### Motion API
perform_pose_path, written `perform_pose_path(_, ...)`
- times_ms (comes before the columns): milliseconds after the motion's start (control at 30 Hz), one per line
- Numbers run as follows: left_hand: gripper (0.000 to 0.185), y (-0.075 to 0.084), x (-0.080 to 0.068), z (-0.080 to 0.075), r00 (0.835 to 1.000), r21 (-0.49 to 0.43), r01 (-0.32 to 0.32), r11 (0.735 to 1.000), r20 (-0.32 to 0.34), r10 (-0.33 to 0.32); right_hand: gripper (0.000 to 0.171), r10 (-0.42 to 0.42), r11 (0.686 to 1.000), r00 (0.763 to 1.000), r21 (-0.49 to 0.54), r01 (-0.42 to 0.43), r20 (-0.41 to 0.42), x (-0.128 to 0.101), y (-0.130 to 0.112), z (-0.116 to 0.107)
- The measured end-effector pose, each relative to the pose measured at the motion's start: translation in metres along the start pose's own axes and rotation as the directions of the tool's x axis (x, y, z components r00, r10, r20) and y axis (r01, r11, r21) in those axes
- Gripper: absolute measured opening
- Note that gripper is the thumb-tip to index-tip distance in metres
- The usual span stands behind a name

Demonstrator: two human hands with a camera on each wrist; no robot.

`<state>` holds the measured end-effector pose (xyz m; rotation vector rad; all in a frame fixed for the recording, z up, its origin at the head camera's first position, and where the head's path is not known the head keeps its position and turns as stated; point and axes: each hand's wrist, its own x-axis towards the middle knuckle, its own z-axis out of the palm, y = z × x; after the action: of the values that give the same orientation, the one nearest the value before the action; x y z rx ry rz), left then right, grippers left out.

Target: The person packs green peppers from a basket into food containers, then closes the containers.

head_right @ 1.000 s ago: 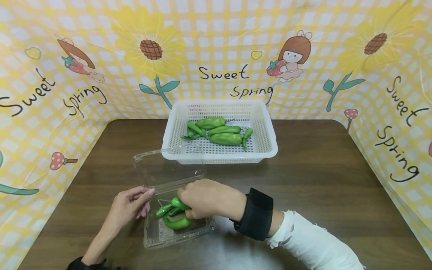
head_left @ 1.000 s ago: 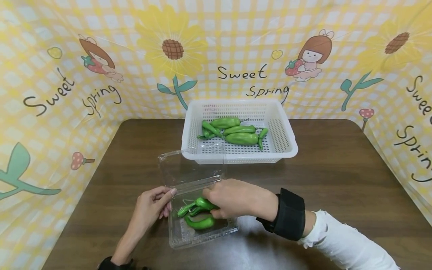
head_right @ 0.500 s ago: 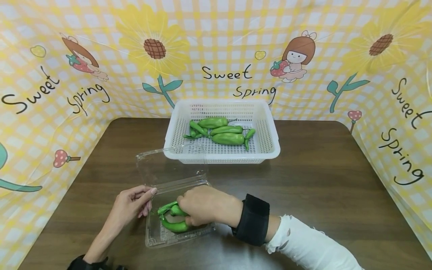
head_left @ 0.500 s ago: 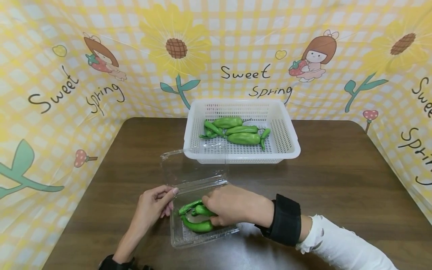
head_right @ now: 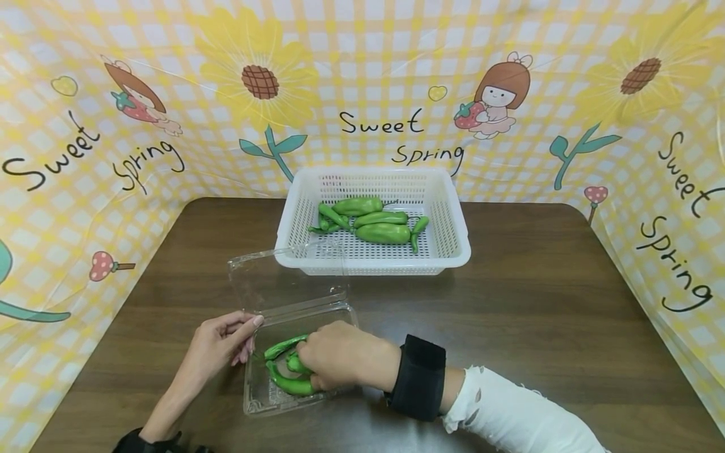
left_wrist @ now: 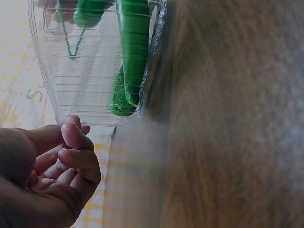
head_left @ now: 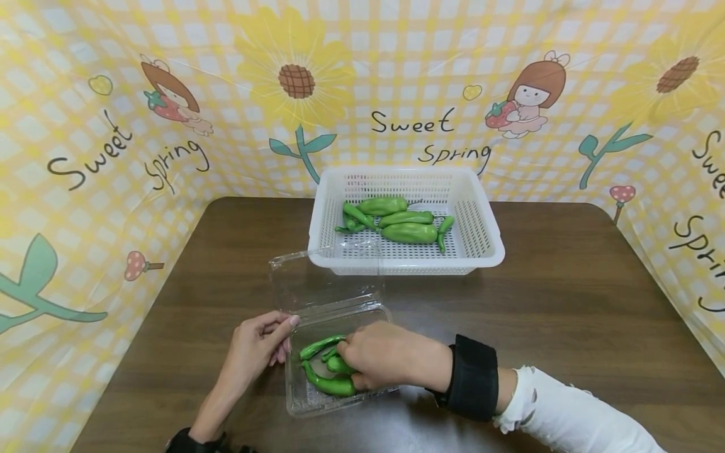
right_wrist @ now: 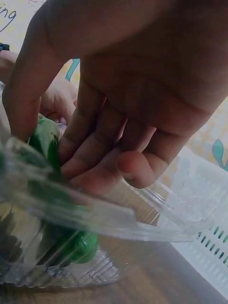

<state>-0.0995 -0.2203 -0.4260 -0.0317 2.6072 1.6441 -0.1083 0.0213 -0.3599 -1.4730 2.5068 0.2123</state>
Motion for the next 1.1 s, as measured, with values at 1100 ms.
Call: perform_pose_path(1100, 0.027, 0.001, -0.001, 0.0, 1.0, 0.007, -0.011, 1.0, 0.0, 0.011, 0.019, -0.033, 0.999, 0.999, -0.028, 0.034, 0.03, 0.005, -0.004, 0.019)
